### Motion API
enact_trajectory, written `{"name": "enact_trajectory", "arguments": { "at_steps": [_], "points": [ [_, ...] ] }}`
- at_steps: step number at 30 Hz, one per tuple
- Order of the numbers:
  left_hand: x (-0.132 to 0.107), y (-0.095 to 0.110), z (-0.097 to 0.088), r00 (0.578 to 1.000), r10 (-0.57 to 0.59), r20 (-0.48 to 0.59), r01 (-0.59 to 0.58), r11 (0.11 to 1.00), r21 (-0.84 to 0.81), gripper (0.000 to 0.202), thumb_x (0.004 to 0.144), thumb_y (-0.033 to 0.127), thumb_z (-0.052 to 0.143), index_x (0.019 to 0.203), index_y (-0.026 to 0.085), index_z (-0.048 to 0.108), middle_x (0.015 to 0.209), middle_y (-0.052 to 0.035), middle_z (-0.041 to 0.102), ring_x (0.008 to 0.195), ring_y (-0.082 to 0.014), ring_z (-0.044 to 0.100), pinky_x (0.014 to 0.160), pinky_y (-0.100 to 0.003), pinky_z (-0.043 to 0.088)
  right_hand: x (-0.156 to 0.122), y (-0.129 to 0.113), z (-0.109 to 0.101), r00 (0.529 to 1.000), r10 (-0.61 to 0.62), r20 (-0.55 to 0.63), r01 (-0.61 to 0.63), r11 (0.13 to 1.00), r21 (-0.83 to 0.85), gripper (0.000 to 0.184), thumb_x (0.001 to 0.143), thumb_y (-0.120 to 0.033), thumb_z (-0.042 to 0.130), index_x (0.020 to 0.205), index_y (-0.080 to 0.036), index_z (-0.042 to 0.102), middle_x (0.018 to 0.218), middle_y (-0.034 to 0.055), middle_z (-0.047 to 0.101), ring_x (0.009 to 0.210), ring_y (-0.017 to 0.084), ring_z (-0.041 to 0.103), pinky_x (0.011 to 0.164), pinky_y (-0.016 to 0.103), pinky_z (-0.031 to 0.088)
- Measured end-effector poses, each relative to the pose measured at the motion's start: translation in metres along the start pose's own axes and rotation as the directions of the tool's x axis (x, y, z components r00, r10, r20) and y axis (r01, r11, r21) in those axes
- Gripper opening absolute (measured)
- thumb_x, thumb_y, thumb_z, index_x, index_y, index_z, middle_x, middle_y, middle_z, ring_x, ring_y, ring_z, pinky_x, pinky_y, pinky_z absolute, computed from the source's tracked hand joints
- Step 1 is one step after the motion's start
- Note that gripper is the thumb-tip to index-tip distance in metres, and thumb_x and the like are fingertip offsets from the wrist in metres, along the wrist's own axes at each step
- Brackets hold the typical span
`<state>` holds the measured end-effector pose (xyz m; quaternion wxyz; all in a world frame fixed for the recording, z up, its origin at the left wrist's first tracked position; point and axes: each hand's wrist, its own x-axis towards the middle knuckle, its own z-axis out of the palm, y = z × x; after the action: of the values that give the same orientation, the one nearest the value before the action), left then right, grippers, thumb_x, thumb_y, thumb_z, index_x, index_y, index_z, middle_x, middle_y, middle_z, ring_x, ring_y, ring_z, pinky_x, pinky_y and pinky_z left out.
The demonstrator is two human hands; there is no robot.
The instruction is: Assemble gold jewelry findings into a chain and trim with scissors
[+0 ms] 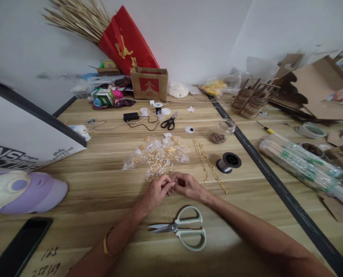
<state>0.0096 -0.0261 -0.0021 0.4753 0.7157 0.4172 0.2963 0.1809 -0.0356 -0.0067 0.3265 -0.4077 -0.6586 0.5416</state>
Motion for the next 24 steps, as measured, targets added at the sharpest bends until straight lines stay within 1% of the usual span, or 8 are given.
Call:
{"name": "enact_trajectory", "arguments": {
  "at_steps": [5,11,16,18,21,24],
  "points": [
    [0.0,0.001,0.0,1.0,-0.028,0.008,0.028,0.999,-0.042,0.021,0.084,0.037,0.052,0.076,0.017,0.05,0.058,0.0016,0.059,0.051,-0.0123,0.06,0.05,-0.022,0.047,0.0,-0.004,-0.002,0.999,0.02,0.033,-0.022,0.997,0.073,0.029,0.084,-0.042,0.054,0.078,-0.014,0.054,0.067,-0.0003,0.057,0.056,0.009,0.044,0.052,0.021,0.033],
    [0.001,0.001,0.002,0.998,-0.056,0.03,0.061,0.983,-0.171,0.021,0.084,0.036,0.052,0.077,0.017,0.048,0.056,0.0025,0.058,0.051,-0.0118,0.059,0.05,-0.022,0.049,0.001,-0.012,-0.003,0.998,0.017,0.063,-0.026,0.989,0.147,0.034,0.083,-0.047,0.055,0.076,-0.014,0.054,0.068,0.0009,0.06,0.061,0.011,0.051,0.058,0.022,0.037],
    [0.002,0.006,0.0,0.995,-0.08,0.058,0.091,0.972,-0.218,0.019,0.083,0.034,0.053,0.08,0.016,0.048,0.058,0.0019,0.059,0.052,-0.0117,0.059,0.05,-0.022,0.048,0.002,-0.013,-0.004,0.998,0.025,0.053,-0.034,0.985,0.167,0.034,0.083,-0.047,0.055,0.075,-0.014,0.053,0.067,0.0008,0.059,0.063,0.012,0.053,0.06,0.023,0.038],
    [0.002,0.009,-0.002,0.994,-0.08,0.072,0.095,0.967,-0.235,0.019,0.083,0.034,0.054,0.085,0.016,0.049,0.062,0.0009,0.061,0.055,-0.0121,0.06,0.052,-0.022,0.047,0.002,-0.013,-0.005,0.999,0.025,0.036,-0.031,0.986,0.165,0.033,0.082,-0.046,0.056,0.075,-0.014,0.053,0.066,-0.0002,0.057,0.061,0.011,0.051,0.058,0.022,0.037],
    [0.002,0.01,-0.003,0.992,-0.092,0.084,0.112,0.957,-0.268,0.023,0.079,0.031,0.059,0.092,0.016,0.049,0.066,0.0,0.063,0.059,-0.0127,0.06,0.055,-0.023,0.048,0.002,-0.011,-0.006,0.998,0.06,0.01,-0.061,0.985,0.163,0.03,0.081,-0.043,0.057,0.075,-0.015,0.052,0.059,-0.0036,0.051,0.052,0.008,0.043,0.05,0.02,0.032],
    [0.003,0.007,-0.003,0.991,-0.107,0.085,0.126,0.953,-0.274,0.027,0.075,0.026,0.062,0.096,0.017,0.048,0.064,0.0015,0.061,0.059,-0.012,0.058,0.057,-0.023,0.046,0.002,-0.009,-0.007,0.996,0.094,-0.011,-0.091,0.979,0.181,0.027,0.081,-0.041,0.056,0.076,-0.015,0.051,0.057,-0.0055,0.046,0.047,0.006,0.038,0.045,0.018,0.028]
  ]
}}
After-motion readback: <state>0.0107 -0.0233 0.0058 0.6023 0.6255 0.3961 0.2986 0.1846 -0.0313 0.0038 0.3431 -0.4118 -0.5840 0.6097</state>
